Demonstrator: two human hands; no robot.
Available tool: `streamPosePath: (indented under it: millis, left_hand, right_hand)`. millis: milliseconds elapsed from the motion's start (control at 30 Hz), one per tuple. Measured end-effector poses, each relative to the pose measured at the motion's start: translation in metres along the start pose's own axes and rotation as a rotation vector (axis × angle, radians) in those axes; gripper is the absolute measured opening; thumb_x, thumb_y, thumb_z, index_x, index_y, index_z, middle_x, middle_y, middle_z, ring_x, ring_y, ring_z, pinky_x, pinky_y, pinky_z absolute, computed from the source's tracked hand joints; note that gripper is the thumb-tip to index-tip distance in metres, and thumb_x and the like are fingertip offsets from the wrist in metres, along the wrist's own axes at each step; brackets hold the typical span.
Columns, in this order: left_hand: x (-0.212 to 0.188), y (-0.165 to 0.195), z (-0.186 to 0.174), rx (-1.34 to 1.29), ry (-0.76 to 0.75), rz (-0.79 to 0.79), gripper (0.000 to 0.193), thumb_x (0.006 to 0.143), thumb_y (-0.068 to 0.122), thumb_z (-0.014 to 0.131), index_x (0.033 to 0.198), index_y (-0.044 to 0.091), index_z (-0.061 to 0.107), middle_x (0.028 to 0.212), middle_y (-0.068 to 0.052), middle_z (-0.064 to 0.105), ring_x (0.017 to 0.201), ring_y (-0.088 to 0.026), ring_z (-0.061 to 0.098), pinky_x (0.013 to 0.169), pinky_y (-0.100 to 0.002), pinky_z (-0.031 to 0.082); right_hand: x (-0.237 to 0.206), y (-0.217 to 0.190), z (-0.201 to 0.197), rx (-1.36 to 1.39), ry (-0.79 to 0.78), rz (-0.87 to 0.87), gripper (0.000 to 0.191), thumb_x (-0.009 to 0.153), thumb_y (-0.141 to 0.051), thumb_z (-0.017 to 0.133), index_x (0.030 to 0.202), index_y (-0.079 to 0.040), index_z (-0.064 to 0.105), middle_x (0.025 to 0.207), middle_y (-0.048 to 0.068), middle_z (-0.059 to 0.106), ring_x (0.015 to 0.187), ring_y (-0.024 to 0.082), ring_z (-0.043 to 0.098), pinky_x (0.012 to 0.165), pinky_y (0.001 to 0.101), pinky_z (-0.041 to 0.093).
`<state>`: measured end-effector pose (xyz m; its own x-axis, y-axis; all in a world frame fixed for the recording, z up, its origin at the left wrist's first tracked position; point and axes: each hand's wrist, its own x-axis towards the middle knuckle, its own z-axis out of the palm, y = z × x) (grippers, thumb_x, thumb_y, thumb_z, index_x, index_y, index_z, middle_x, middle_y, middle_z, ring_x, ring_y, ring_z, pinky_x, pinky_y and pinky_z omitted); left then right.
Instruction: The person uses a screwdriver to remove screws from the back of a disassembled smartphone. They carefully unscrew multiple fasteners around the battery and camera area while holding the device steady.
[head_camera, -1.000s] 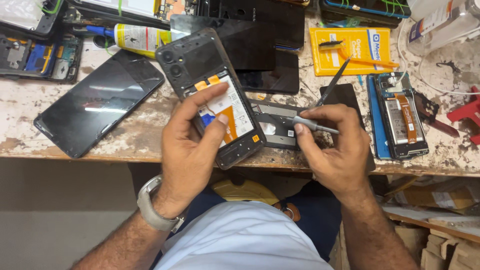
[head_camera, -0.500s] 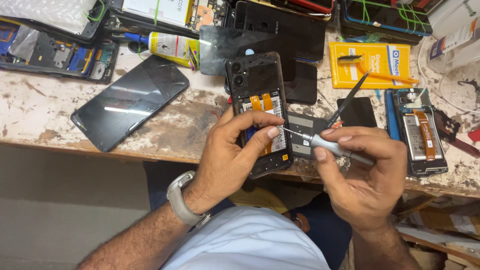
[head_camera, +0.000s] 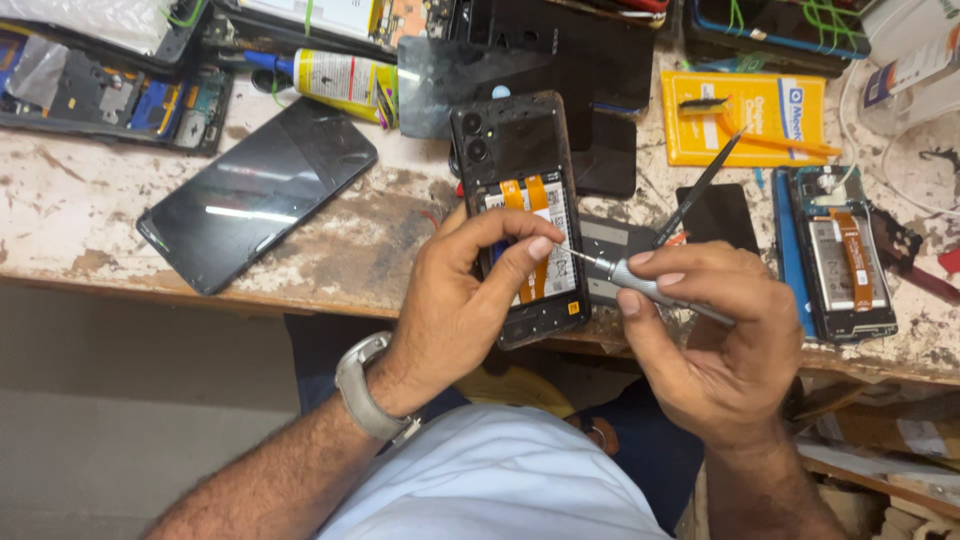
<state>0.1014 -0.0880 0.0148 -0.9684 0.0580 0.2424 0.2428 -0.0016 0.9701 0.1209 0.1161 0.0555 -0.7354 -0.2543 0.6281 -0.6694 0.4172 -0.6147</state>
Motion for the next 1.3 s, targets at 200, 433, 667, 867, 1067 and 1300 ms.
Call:
streamPosePath:
  millis: [200,433,667,867,1067,1300]
  left_hand:
    - [-0.002,-0.010,0.000,-0.020,0.001,0.046,0.017,0.105,0.018,0.067,0.111,0.004,0.074,0.107,-0.004,0.074,0.102,-0.012,0.068,0.093,-0.027,0.054]
    - [-0.004,-0.019,0.000,-0.139,-0.050,0.011,0.020,0.107,0.021,0.065,0.113,0.004,0.074,0.105,-0.001,0.074,0.099,-0.009,0.066,0.092,-0.025,0.055]
    - [-0.003,-0.020,-0.001,-0.208,-0.095,-0.015,0.022,0.107,0.022,0.064,0.116,0.004,0.073,0.103,-0.001,0.074,0.098,-0.008,0.066,0.091,-0.026,0.056]
    - [-0.001,-0.013,-0.004,-0.244,-0.084,-0.016,0.030,0.108,0.016,0.062,0.133,0.002,0.066,0.126,-0.006,0.071,0.119,-0.013,0.066,0.105,-0.029,0.054]
    - [-0.005,-0.007,-0.005,-0.079,-0.024,0.058,0.052,0.095,-0.003,0.056,0.147,0.002,0.055,0.145,-0.014,0.058,0.138,-0.021,0.058,0.118,-0.033,0.047]
    - [-0.008,-0.006,-0.008,-0.054,-0.023,0.059,0.058,0.092,-0.005,0.054,0.149,0.003,0.053,0.147,-0.015,0.056,0.142,-0.024,0.056,0.121,-0.035,0.044]
  right_hand:
    - [-0.002,0.007,-0.005,-0.140,-0.084,-0.183,0.042,0.092,0.013,0.078,0.115,-0.006,0.049,0.111,0.015,0.067,0.097,0.023,0.068,0.085,0.0325,0.057]
    - [-0.017,0.018,0.001,-0.076,-0.007,-0.146,0.042,0.101,0.013,0.077,0.119,-0.006,0.045,0.109,0.015,0.065,0.101,0.020,0.067,0.087,0.0279,0.058]
    - [-0.024,0.025,0.004,-0.005,0.017,-0.095,0.042,0.103,0.013,0.076,0.121,-0.006,0.043,0.112,0.016,0.064,0.103,0.019,0.067,0.089,0.0264,0.059]
    - [-0.013,0.020,-0.009,-0.033,0.003,-0.105,0.041,0.097,0.012,0.075,0.118,-0.003,0.043,0.114,0.019,0.064,0.101,0.021,0.069,0.085,0.0260,0.062]
    - [-0.012,0.011,-0.024,-0.186,-0.152,-0.096,0.040,0.093,0.011,0.078,0.117,-0.003,0.049,0.111,0.018,0.070,0.102,0.022,0.073,0.086,0.0289,0.063]
    - [-0.014,0.015,-0.018,-0.224,-0.203,-0.123,0.038,0.092,0.011,0.078,0.114,-0.004,0.050,0.109,0.016,0.071,0.105,0.024,0.072,0.084,0.0314,0.062]
